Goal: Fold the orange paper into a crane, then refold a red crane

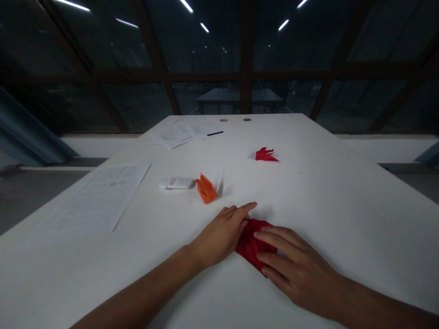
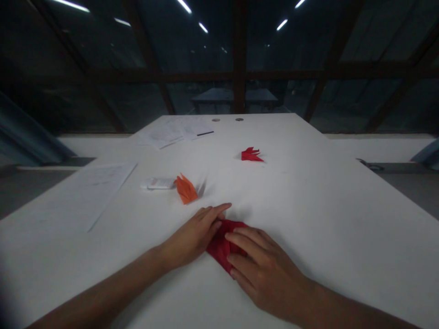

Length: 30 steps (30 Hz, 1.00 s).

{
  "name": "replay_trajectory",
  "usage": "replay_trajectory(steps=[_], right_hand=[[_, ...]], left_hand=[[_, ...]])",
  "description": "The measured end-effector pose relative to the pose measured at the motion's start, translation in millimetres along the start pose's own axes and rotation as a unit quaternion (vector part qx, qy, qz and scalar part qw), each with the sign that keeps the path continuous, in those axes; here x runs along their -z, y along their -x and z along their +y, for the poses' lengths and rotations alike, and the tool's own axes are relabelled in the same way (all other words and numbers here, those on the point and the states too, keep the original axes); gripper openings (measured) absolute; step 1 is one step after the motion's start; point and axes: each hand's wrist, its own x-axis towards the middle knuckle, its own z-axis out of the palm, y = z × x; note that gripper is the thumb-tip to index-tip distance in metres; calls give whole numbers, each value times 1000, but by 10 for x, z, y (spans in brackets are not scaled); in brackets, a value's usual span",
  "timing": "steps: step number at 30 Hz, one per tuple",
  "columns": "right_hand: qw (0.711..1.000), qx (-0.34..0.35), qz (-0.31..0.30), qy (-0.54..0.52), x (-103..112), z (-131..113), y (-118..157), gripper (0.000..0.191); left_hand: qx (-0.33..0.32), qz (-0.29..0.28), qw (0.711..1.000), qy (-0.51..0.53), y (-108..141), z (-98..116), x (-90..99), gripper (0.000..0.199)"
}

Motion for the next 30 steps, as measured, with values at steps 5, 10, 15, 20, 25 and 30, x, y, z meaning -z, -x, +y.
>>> replay_trajectory(steps=[5, 10, 15, 20, 25, 30], right_hand=[[998, -37, -32, -30, 5, 18, -24, 22], [993, -93, -54, -54, 2, 6, 20, 9], [983, -157, -52, -84, -37, 55, 64, 14], [971, -217, -37, -92, -16, 100, 29, 10], [967, -227, -31, -111, 41, 106, 2, 18], [970, -219, -24, -99, -2, 149, 27, 26]], left_hand=[[-28, -6, 999, 37, 0, -1, 55, 54], [-48, -36, 998, 22, -3, 57, 118, 43], [-39, -27, 999, -6, -10, 97, 96, 32], [-31, -14, 999, -38, -3, 77, 36, 34], [-19, -5, 999, -32, 22, 37, 6, 45], [-21, -10, 1000, 9, 0, 10, 50, 30]])
